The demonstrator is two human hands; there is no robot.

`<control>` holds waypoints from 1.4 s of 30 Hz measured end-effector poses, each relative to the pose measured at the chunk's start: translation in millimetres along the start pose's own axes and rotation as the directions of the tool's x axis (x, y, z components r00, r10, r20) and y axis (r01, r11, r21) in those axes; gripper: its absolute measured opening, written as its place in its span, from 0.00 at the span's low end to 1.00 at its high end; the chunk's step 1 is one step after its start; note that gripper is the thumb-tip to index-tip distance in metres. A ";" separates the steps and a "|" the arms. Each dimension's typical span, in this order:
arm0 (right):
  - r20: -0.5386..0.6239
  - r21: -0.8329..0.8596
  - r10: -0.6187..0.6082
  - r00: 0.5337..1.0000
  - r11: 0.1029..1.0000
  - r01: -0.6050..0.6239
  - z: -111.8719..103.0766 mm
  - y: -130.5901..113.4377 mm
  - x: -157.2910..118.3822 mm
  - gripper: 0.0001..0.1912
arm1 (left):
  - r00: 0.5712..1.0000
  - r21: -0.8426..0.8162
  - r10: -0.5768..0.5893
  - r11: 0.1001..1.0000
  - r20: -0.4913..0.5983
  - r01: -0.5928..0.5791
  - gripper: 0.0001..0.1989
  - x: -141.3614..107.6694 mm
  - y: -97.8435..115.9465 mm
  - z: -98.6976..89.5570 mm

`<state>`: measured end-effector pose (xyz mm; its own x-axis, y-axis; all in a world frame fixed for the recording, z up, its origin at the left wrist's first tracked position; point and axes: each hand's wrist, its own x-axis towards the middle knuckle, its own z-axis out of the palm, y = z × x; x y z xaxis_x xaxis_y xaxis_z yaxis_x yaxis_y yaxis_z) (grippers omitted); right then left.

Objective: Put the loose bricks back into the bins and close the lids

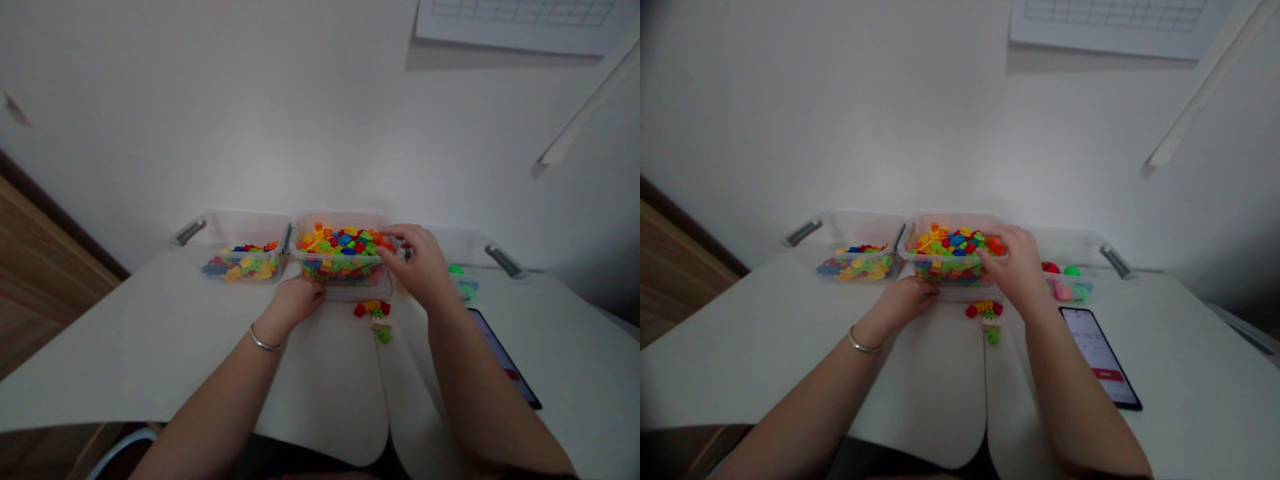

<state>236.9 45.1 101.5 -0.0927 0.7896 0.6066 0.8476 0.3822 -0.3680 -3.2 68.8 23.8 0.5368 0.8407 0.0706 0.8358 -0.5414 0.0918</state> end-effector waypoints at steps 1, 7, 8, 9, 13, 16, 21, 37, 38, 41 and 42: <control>0.089 -0.010 -0.016 0.996 1.000 0.017 -4.7 -0.9 -5.2 0.14 | 1.000 0.003 0.001 1.000 -0.003 -0.001 0.12 0.3 -0.1 0.5; 0.538 -0.182 -0.067 0.841 0.964 0.193 -17.9 -5.1 -29.7 0.10 | 1.000 0.018 -0.003 1.000 -0.009 0.003 0.13 1.9 -1.4 6.1; 0.583 -0.227 -0.023 0.812 0.955 0.190 -16.5 -5.2 -31.0 0.11 | 1.000 0.019 -0.002 1.000 -0.007 0.002 0.13 2.0 -1.5 6.4; 0.623 -0.269 0.027 0.782 0.946 0.182 -14.0 -5.0 -31.7 0.12 | 1.000 0.020 0.000 1.000 -0.007 0.000 0.13 2.0 -1.4 6.4; 0.713 -0.347 0.103 0.693 0.911 0.221 1.2 -6.9 -31.0 0.12 | 1.000 0.020 -0.005 1.000 -0.005 0.005 0.13 1.7 0.1 4.7; 0.741 -0.304 0.024 0.671 0.903 0.303 11.9 -13.4 -32.2 0.12 | 1.000 0.012 -0.011 1.000 -0.004 0.011 0.13 1.4 1.8 3.2; 0.726 -0.335 -0.001 0.688 0.873 0.354 26.2 -18.0 -35.6 0.10 | 1.000 -0.003 -0.025 1.000 -0.005 0.025 0.13 1.2 2.9 2.8; 0.717 -0.310 -0.045 0.696 0.874 0.375 48.0 -8.2 -40.2 0.11 | 0.999 -0.033 -0.030 0.999 -0.033 0.029 0.12 -0.7 3.0 1.6; 0.718 -0.302 -0.055 0.694 0.873 0.382 48.9 -9.3 -40.5 0.11 | 0.999 -0.031 -0.030 0.999 -0.033 0.029 0.12 -0.4 2.8 2.1; 0.717 -0.247 -0.113 0.688 0.882 0.401 48.3 -11.5 -39.6 0.09 | 0.999 -0.030 -0.037 0.999 -0.036 0.036 0.12 0.1 2.2 3.5; 0.709 -0.212 -0.140 0.691 0.893 0.398 46.4 -11.9 -38.9 0.09 | 0.999 -0.033 -0.039 0.999 -0.038 0.038 0.12 0.2 2.1 3.9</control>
<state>206.2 32.1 49.6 -0.5532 0.8326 -0.0292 0.8303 0.5539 0.0619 -0.8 67.9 20.1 0.4992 0.8601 0.1049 0.8511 -0.5095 0.1267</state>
